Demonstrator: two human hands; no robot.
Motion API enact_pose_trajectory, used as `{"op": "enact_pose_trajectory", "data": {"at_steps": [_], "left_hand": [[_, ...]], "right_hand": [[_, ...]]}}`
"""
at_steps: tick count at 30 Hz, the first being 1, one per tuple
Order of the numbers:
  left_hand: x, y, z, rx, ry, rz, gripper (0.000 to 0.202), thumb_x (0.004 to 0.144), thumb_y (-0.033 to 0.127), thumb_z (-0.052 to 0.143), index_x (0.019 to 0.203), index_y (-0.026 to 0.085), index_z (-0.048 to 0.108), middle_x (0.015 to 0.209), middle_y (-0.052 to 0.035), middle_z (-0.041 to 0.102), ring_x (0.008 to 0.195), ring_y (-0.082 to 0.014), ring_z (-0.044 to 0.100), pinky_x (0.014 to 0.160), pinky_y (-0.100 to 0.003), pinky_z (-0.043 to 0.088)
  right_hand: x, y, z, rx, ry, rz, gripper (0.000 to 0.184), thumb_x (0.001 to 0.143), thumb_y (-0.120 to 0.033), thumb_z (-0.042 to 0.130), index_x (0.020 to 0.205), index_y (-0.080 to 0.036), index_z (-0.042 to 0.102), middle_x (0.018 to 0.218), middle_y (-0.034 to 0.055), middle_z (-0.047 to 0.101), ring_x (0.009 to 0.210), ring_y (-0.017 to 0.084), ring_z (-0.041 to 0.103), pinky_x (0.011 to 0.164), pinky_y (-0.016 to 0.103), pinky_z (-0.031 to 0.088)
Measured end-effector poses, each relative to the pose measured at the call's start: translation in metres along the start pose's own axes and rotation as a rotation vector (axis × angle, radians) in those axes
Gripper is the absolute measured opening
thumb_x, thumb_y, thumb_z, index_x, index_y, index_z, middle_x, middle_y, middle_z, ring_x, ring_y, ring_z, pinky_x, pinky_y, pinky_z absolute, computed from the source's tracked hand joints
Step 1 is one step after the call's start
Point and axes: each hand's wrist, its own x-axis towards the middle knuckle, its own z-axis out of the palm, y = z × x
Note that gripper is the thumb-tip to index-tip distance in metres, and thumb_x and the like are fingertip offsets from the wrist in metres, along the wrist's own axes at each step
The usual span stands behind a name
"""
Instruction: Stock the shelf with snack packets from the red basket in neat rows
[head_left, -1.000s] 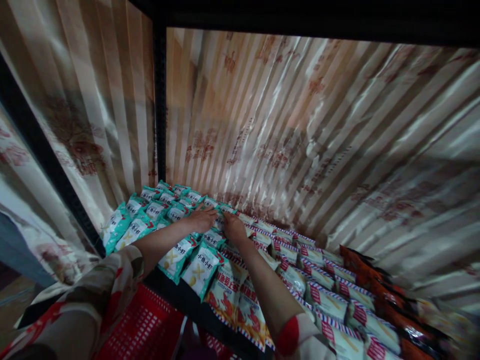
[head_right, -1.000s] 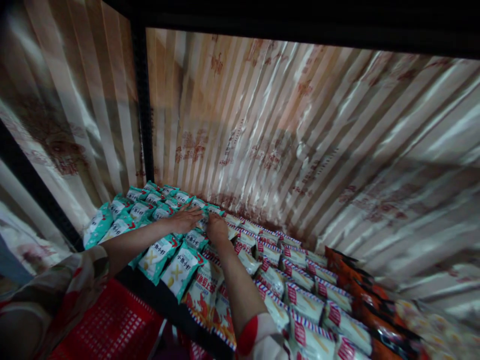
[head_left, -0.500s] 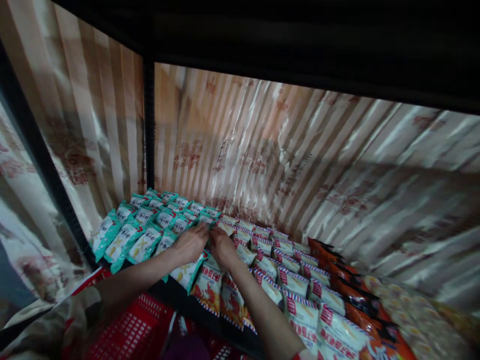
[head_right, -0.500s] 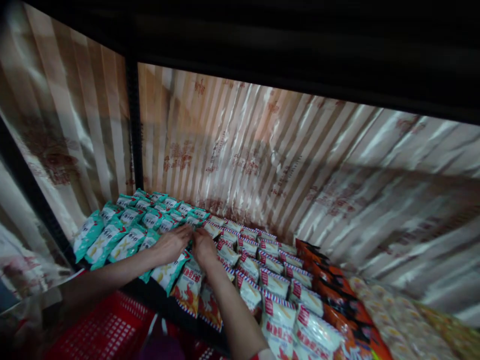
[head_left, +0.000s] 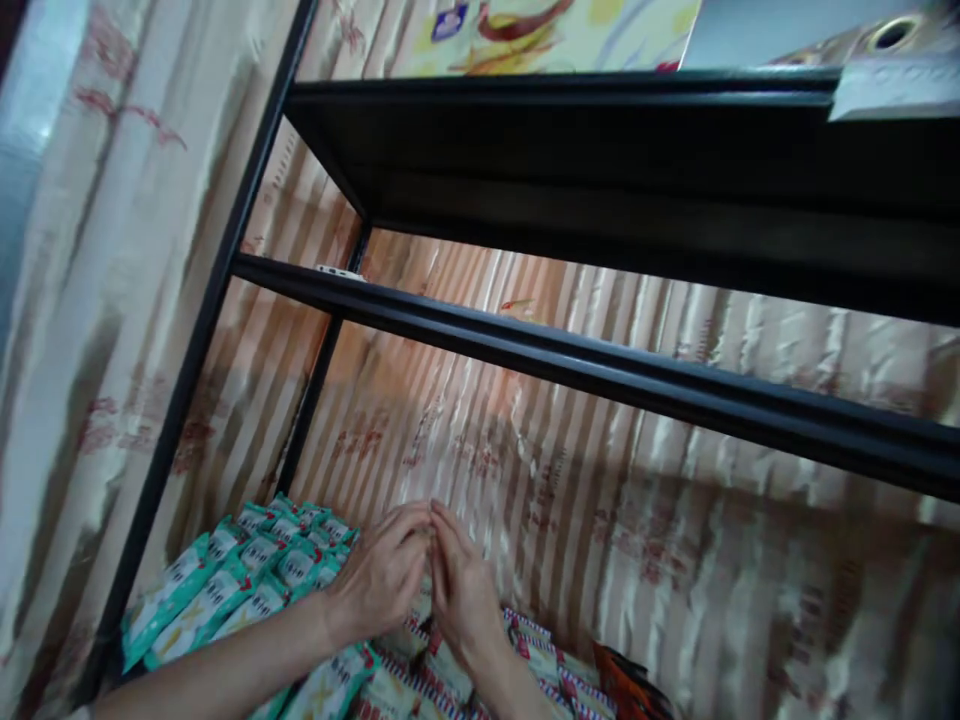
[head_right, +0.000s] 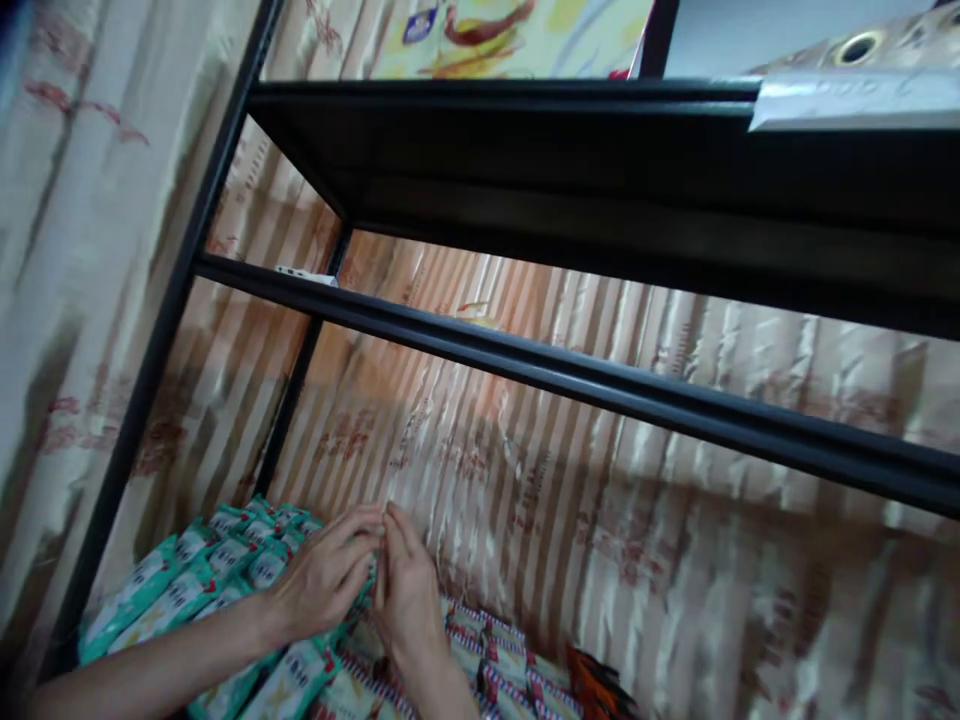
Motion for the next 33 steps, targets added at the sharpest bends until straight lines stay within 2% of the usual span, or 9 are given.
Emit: {"op": "enact_pose_trajectory", "data": {"at_steps": [4, 8, 11, 14, 17, 20, 24, 29, 33], "left_hand": [[0.06, 0.019, -0.049, 0.004, 0.187, 0.118, 0.028, 0.086, 0.009, 0.037, 0.101, 0.016, 0.06, 0.104, -0.0094, 0.062, 0.115, -0.0185, 0.052, 0.1, -0.035, 0.046], [0.106, 0.018, -0.093, 0.156, 0.284, 0.133, 0.024, 0.086, 0.012, 0.04, 0.1, 0.018, 0.059, 0.112, -0.0079, 0.059, 0.12, -0.0196, 0.048, 0.103, -0.038, 0.041], [0.137, 0.0, -0.124, 0.291, 0.383, 0.027, 0.024, 0.085, 0.014, 0.041, 0.102, 0.016, 0.058, 0.121, -0.009, 0.055, 0.127, -0.0204, 0.04, 0.109, -0.04, 0.033], [0.166, -0.03, -0.152, 0.427, 0.444, -0.165, 0.024, 0.082, 0.018, 0.045, 0.101, 0.016, 0.059, 0.129, -0.0104, 0.049, 0.132, -0.0231, 0.033, 0.111, -0.042, 0.027], [0.191, -0.056, -0.176, 0.501, 0.407, -0.413, 0.03, 0.08, 0.027, 0.051, 0.108, 0.017, 0.058, 0.14, -0.0122, 0.039, 0.137, -0.0268, 0.023, 0.111, -0.044, 0.023], [0.208, -0.072, -0.195, 0.504, 0.281, -0.573, 0.043, 0.08, 0.043, 0.051, 0.115, 0.019, 0.056, 0.144, -0.0129, 0.034, 0.139, -0.0301, 0.017, 0.11, -0.047, 0.021], [0.22, -0.08, -0.212, 0.423, 0.052, -0.692, 0.066, 0.077, 0.059, 0.047, 0.129, 0.017, 0.047, 0.137, -0.0167, 0.043, 0.131, -0.0322, 0.035, 0.104, -0.047, 0.03], [0.229, -0.083, -0.215, 0.486, -0.025, -0.748, 0.078, 0.073, 0.065, 0.049, 0.133, 0.015, 0.043, 0.142, -0.0171, 0.038, 0.133, -0.0343, 0.031, 0.105, -0.049, 0.027], [0.233, -0.092, -0.215, 0.463, -0.049, -0.805, 0.082, 0.073, 0.067, 0.052, 0.133, 0.012, 0.042, 0.139, -0.0162, 0.043, 0.131, -0.0342, 0.035, 0.105, -0.048, 0.027]], "right_hand": [[0.046, -0.045, -0.051, 0.001, 0.185, -0.18, 0.038, 0.09, -0.021, 0.038, 0.125, -0.018, 0.055, 0.13, 0.012, 0.055, 0.121, 0.019, 0.051, 0.102, 0.038, 0.045], [0.085, -0.079, -0.081, -0.042, 0.305, -0.305, 0.038, 0.089, -0.021, 0.04, 0.124, -0.017, 0.054, 0.128, 0.012, 0.056, 0.122, 0.02, 0.051, 0.103, 0.039, 0.044], [0.107, -0.093, -0.091, -0.059, 0.324, -0.296, 0.037, 0.088, -0.024, 0.042, 0.121, -0.018, 0.056, 0.124, 0.0111, 0.059, 0.118, 0.02, 0.053, 0.102, 0.041, 0.044], [0.121, -0.099, -0.093, -0.065, 0.286, -0.242, 0.034, 0.087, -0.025, 0.042, 0.115, -0.017, 0.061, 0.123, 0.011, 0.06, 0.114, 0.021, 0.057, 0.098, 0.04, 0.047], [0.127, -0.104, -0.089, -0.078, 0.21, -0.205, 0.032, 0.086, -0.023, 0.043, 0.11, -0.017, 0.064, 0.12, 0.0119, 0.061, 0.108, 0.022, 0.06, 0.096, 0.04, 0.048], [0.122, -0.111, -0.081, -0.108, 0.109, -0.184, 0.03, 0.085, -0.02, 0.044, 0.105, -0.017, 0.066, 0.121, 0.0122, 0.06, 0.107, 0.022, 0.061, 0.096, 0.039, 0.049], [0.097, -0.128, -0.067, -0.129, -0.051, -0.22, 0.028, 0.085, -0.019, 0.045, 0.103, -0.017, 0.066, 0.125, 0.0124, 0.058, 0.111, 0.021, 0.059, 0.097, 0.037, 0.048], [0.047, -0.147, -0.06, -0.056, -0.199, -0.211, 0.03, 0.089, -0.021, 0.041, 0.105, -0.016, 0.066, 0.133, 0.0149, 0.052, 0.115, 0.022, 0.057, 0.096, 0.037, 0.049], [0.018, -0.145, -0.067, -0.044, -0.249, -0.161, 0.031, 0.091, -0.026, 0.042, 0.108, -0.016, 0.065, 0.13, 0.015, 0.053, 0.117, 0.024, 0.056, 0.097, 0.038, 0.049]]}}
